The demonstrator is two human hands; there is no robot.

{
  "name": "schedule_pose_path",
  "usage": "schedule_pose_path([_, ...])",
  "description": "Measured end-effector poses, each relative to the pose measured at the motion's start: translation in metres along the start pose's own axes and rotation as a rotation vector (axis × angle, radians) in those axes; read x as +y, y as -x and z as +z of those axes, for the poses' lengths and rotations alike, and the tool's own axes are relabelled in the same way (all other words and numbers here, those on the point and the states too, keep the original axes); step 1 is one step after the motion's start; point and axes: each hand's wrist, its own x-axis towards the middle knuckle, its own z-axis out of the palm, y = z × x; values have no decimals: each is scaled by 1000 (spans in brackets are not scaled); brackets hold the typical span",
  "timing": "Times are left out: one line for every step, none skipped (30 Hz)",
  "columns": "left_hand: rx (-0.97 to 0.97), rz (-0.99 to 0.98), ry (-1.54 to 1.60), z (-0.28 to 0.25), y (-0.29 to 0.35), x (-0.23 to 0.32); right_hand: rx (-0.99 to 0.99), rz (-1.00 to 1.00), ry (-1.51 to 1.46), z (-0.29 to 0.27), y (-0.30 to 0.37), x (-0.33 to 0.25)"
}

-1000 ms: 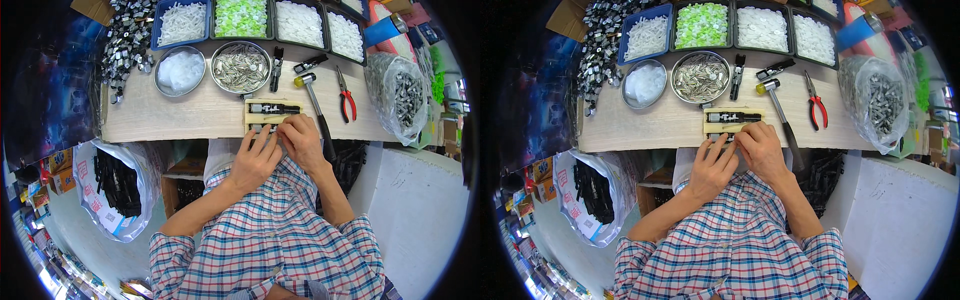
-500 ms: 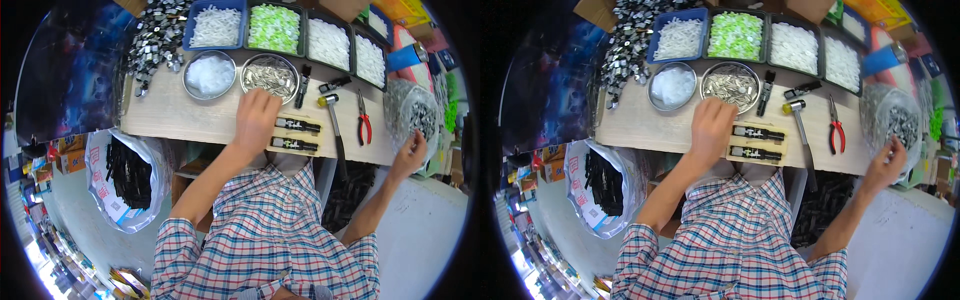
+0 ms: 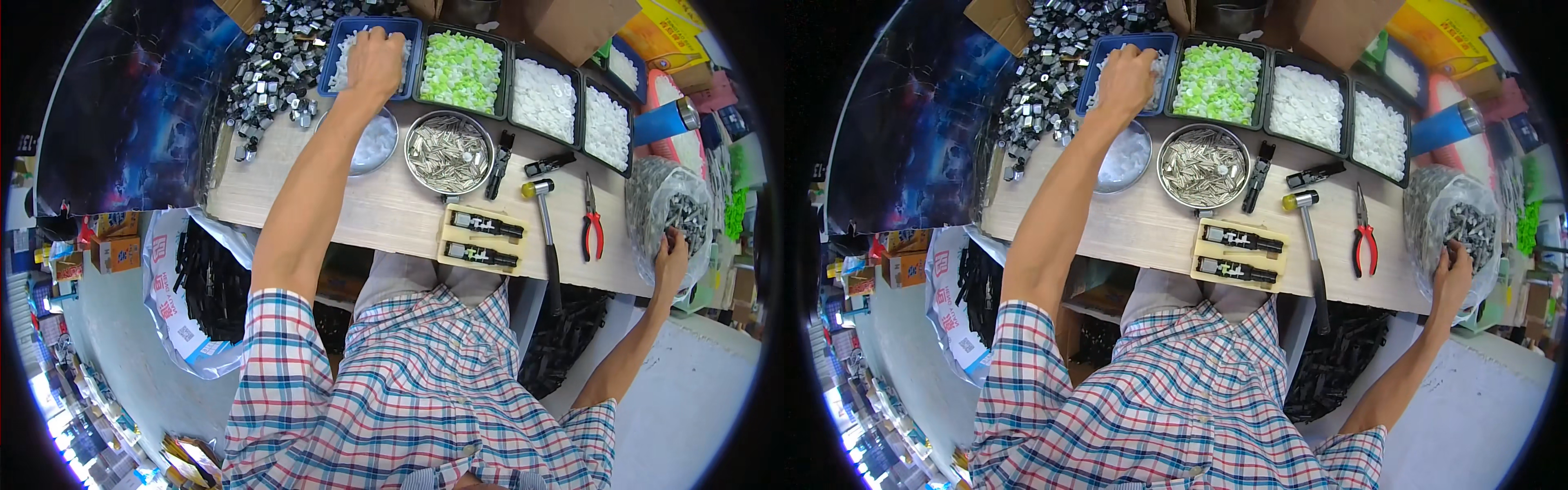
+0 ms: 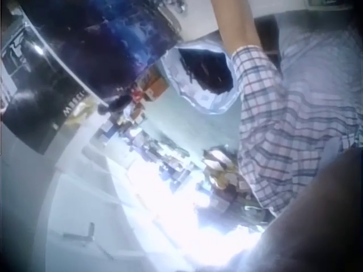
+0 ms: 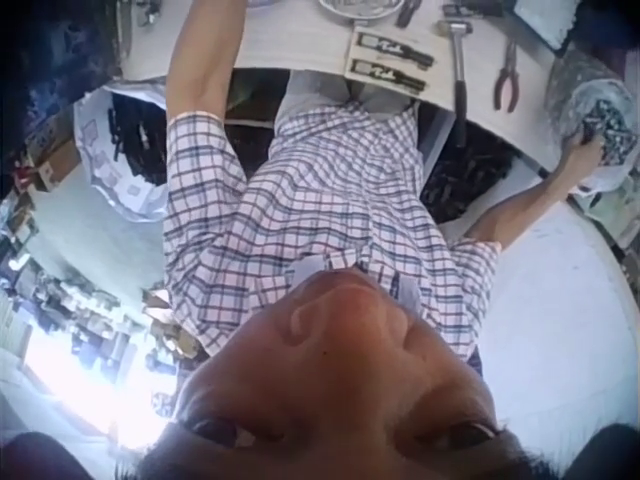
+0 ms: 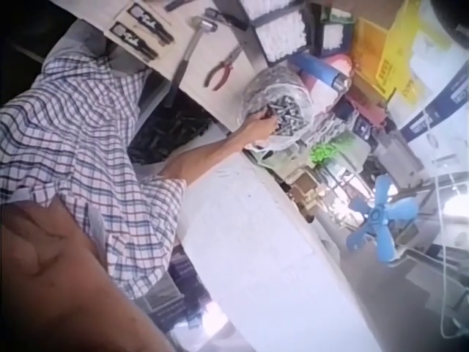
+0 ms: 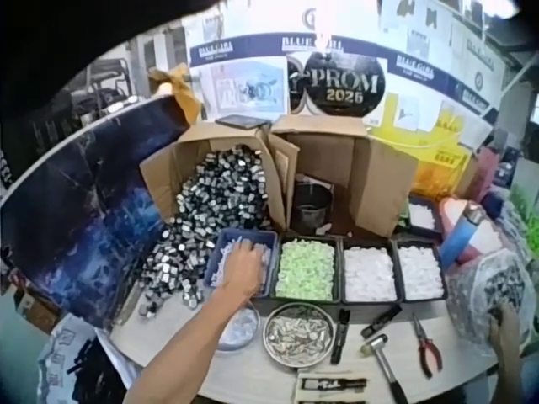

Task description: Assembling small metal pins and plastic components into a strip using a wooden jig, a hammer, and pliers.

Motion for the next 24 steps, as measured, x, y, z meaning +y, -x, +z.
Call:
schedule_pose_path([-19, 78, 33, 6, -4, -4, -42, 4, 0, -1, -1, 0])
schedule_pose_path([-17, 82, 38, 10, -7, -5, -38, 8, 3, -2, 0, 3])
schedule_pose_path([-26, 126, 17, 14, -8, -8, -37, -6, -32, -1, 0, 6])
schedule_pose_path([-35, 168, -7, 16, -9, -12, -35, -22, -69, -1, 0, 8])
schedule_pose_path([-35, 171, -4, 14, -9, -12, -35, -18, -68, -3, 1, 7])
schedule_pose_path([21, 173, 43, 11, -8, -14, 8, -6, -61, -5, 1, 5])
schedule_pose_path([76, 172, 89, 8, -6, -17, 49, 4, -55, -7, 2, 1])
schedule_pose_path([71, 174, 88, 3, -3, -17, 45, 7, -56, -8, 6, -3])
schedule_pose_path([157, 101, 198, -3, 1, -18, 145, -6, -77, -9, 10, -8])
schedule_pose_path([241, 26, 307, -9, 7, -20, 245, -20, -100, -11, 15, -15])
schedule_pose_path([238, 29, 302, -21, 15, -18, 242, -17, -104, -14, 21, -24])
schedule_pose_path([202, -88, 442, -33, 24, -15, 282, 54, -217, -17, 25, -36])
schedule_pose_path([165, -206, 580, -45, 36, -12, 321, 126, -331, -18, 29, -46])
schedule_pose_path([166, -206, 573, -57, 50, -10, 355, 128, -470, -19, 33, -53])
schedule_pose_path([78, -246, 607, -66, 62, -7, 355, 134, -467, -22, 38, -60])
schedule_pose_path([-11, -285, 642, -73, 71, -5, 357, 86, -436, -25, 42, -66])
schedule_pose_path([-11, -284, 637, -79, 83, -5, 355, 33, -413, -26, 45, -69])
schedule_pose_path([-6, -198, 573, -81, 96, -6, 351, 34, -421, -18, 43, -66])
schedule_pose_path([-1, -111, 511, -82, 107, -6, 313, 12, -492, -6, 38, -60])
schedule_pose_path([-1, -111, 511, -84, 115, -4, 277, -11, -555, 2, 34, -56])
schedule_pose_path([-4, -65, 444, -86, 121, -2, 278, -11, -554, 6, 33, -54])
schedule_pose_path([-6, -20, 378, -87, 125, -1, 294, -20, -545, 8, 33, -53])
schedule_pose_path([-5, -23, 377, -89, 128, 1, 307, -33, -540, 10, 33, -53])
schedule_pose_path([-23, -9, 369, -90, 130, 4, 306, -37, -541, 10, 34, -54])
